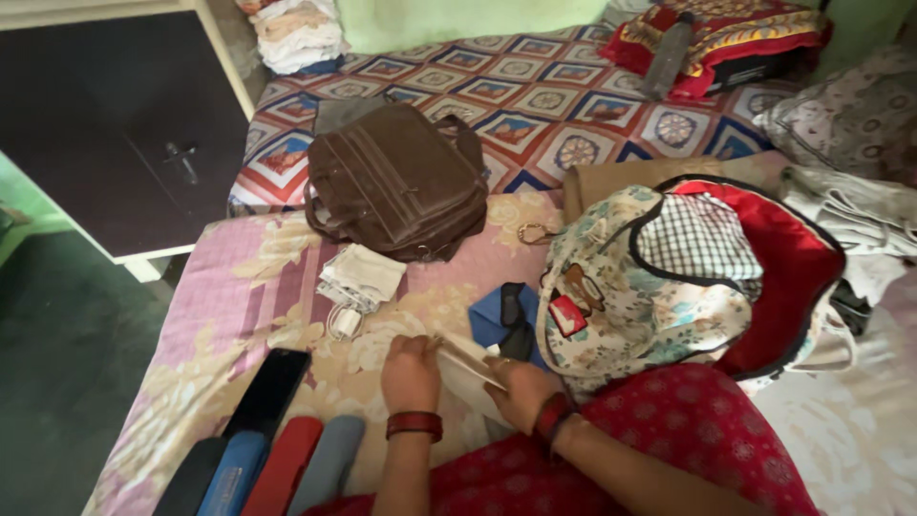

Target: The person sits on a bed and packs a bag. They fold a white cloth, wrap a charging cable around its adapter, open a small white pouch, place cosmetic items and a card into it, zip it, and put the pouch into a floral backpack.

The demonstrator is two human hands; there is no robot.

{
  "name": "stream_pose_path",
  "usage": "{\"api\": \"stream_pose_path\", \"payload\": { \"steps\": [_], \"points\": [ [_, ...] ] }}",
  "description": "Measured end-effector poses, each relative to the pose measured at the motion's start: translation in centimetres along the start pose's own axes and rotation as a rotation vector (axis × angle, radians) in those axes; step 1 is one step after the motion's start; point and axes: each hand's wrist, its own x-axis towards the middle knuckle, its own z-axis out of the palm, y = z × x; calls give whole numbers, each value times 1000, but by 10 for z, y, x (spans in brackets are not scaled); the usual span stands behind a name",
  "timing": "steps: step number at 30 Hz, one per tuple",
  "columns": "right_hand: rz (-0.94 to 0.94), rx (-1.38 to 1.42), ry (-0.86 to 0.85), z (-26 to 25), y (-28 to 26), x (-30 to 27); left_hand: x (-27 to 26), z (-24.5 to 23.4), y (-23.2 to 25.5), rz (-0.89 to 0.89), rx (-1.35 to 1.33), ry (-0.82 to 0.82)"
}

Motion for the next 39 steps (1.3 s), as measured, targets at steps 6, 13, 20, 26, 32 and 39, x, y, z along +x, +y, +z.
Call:
{"api": "stream_pose_path", "payload": {
  "steps": [6, 13, 20, 26, 32, 39],
  "points": [
    [42, 109, -102, -58, -3, -23, -4, 10, -27, 16, 117, -61],
    [-157, 44, -27, -157, -35, -22, 22, -41, 32, 150, -192, -99],
    [-239, 61, -104, -230, -74, -33, 21, -119, 175, 540, -411, -462],
    [-548, 49, -38, -250, 0, -18, 8, -133, 205, 503, -196, -397],
    [337, 279, 464, -229, 203, -18, 5, -139, 203, 440, -271, -149],
    [776, 159, 715, -161, 259, -40, 11, -132, 208, 363, -394, -103]
  ]
}}
